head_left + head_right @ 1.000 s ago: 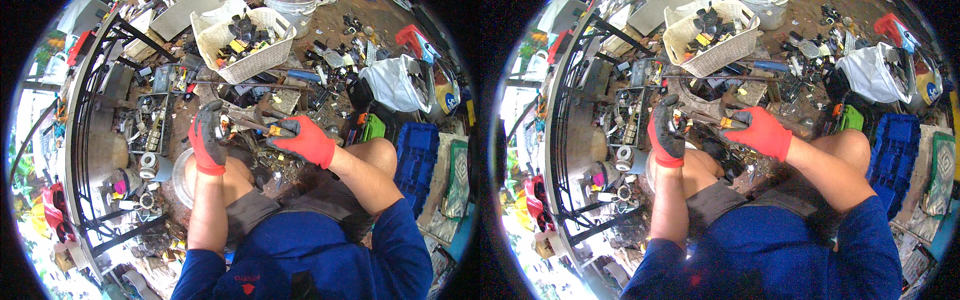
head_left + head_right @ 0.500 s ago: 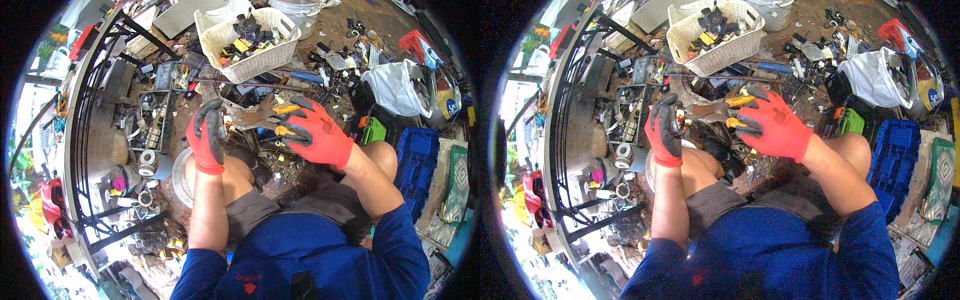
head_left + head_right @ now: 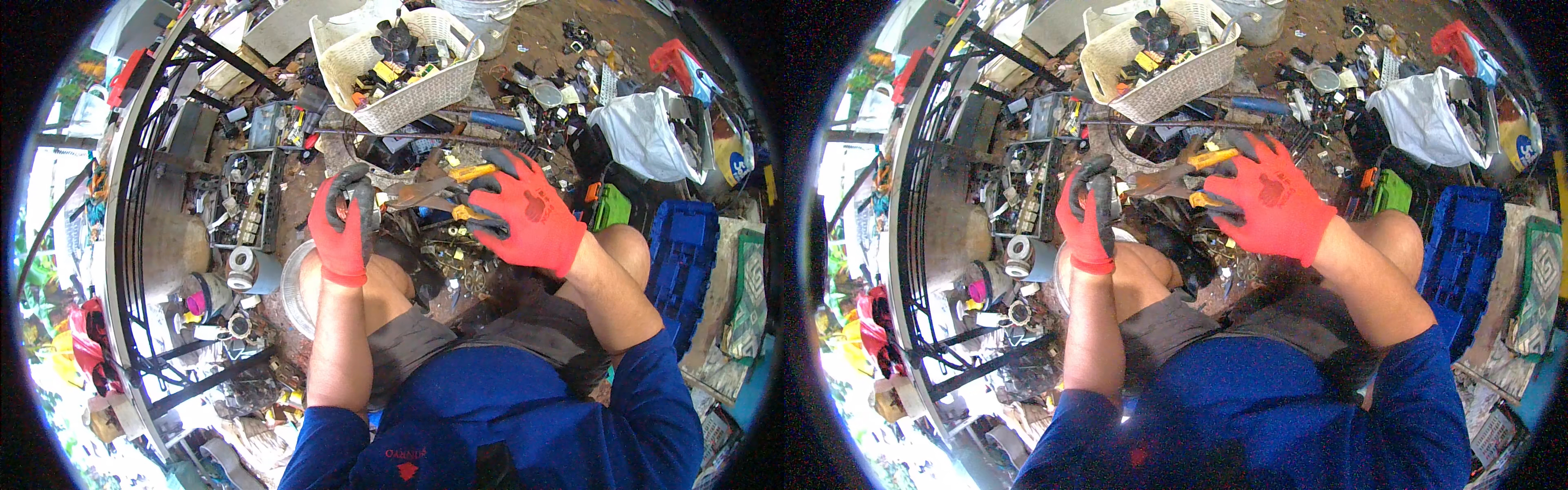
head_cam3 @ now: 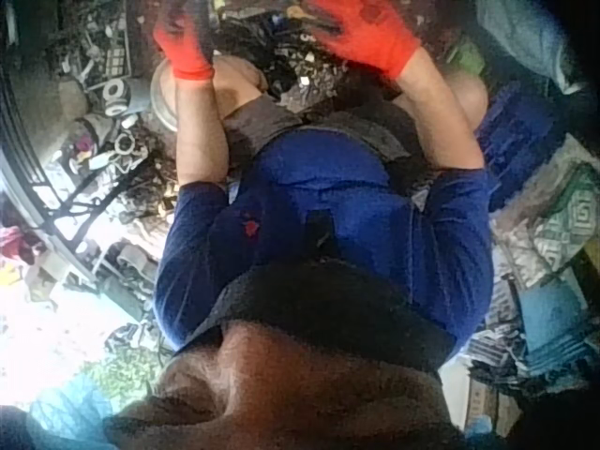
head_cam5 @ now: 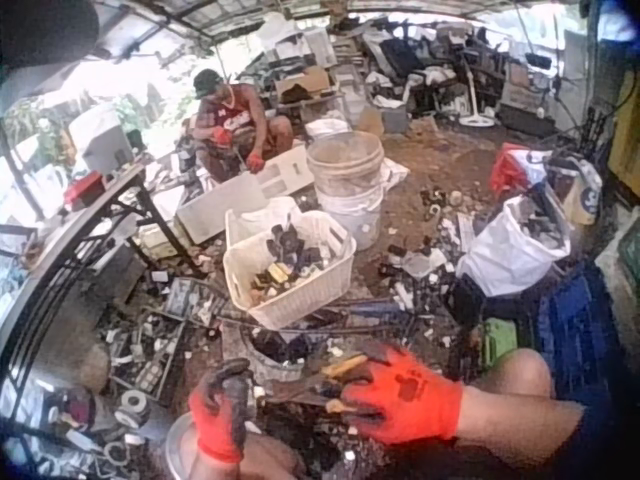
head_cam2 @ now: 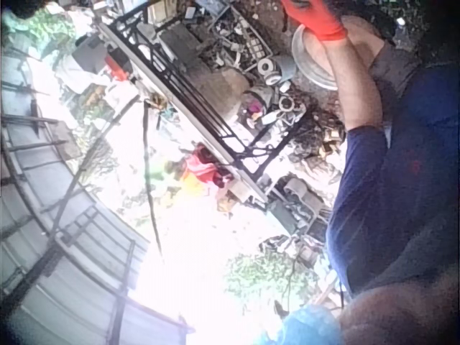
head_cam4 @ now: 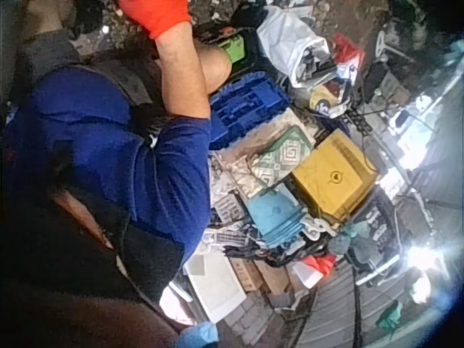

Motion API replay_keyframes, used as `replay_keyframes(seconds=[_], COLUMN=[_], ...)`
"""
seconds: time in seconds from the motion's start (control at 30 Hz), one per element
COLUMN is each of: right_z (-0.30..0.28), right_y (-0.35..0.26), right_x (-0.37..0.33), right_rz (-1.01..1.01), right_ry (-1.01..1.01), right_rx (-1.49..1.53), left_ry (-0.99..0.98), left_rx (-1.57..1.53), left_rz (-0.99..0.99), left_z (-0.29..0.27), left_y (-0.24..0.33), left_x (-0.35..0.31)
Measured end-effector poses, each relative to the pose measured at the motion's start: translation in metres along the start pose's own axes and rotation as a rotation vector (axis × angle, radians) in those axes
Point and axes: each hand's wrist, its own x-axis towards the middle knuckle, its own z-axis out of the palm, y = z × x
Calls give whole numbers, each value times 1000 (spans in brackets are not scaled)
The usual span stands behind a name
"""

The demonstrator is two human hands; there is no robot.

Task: The person sits on the floor in a cluttered workshop and disassembles a small electronic component using pliers. They strip wires and remove parts from the device, placing the separated pieces into a nearby container.

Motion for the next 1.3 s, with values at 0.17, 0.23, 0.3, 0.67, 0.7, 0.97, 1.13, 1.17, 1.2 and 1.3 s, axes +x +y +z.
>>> replay_keyframes(seconds=[0.17,0.23,0.3,0.67,0.7,0.97,1.13,1.17,1.2,1.3], right_z=[5,4,10,52,52,58,50,50,50,38], right_y=[8,6,1,-10,-12,-35,-33,-28,-19,-10], right_x=[-7,-6,-8,1,3,7,9,7,6,6], right_rz=[22,41,113,651,692,831,836,775,713,563], right_ry=[-59,-95,-79,-163,-208,-236,-197,-184,-172,-152], right_rx=[-54,-101,-102,972,1069,1590,1527,1392,1257,990], left_ry=[-55,-72,-54,153,144,127,204,205,209,153], left_rx=[207,301,284,109,169,529,-809,-900,-991,-1151], left_rz=[108,125,121,26,91,522,-390,-435,-482,-555], left_z=[-4,-6,-3,2,0,-1,-2,-7,-11,-19], left_y=[-13,-14,-13,-3,-4,-9,-15,-17,-19,-15], left_x=[-1,-3,-3,2,2,8,6,9,11,14])
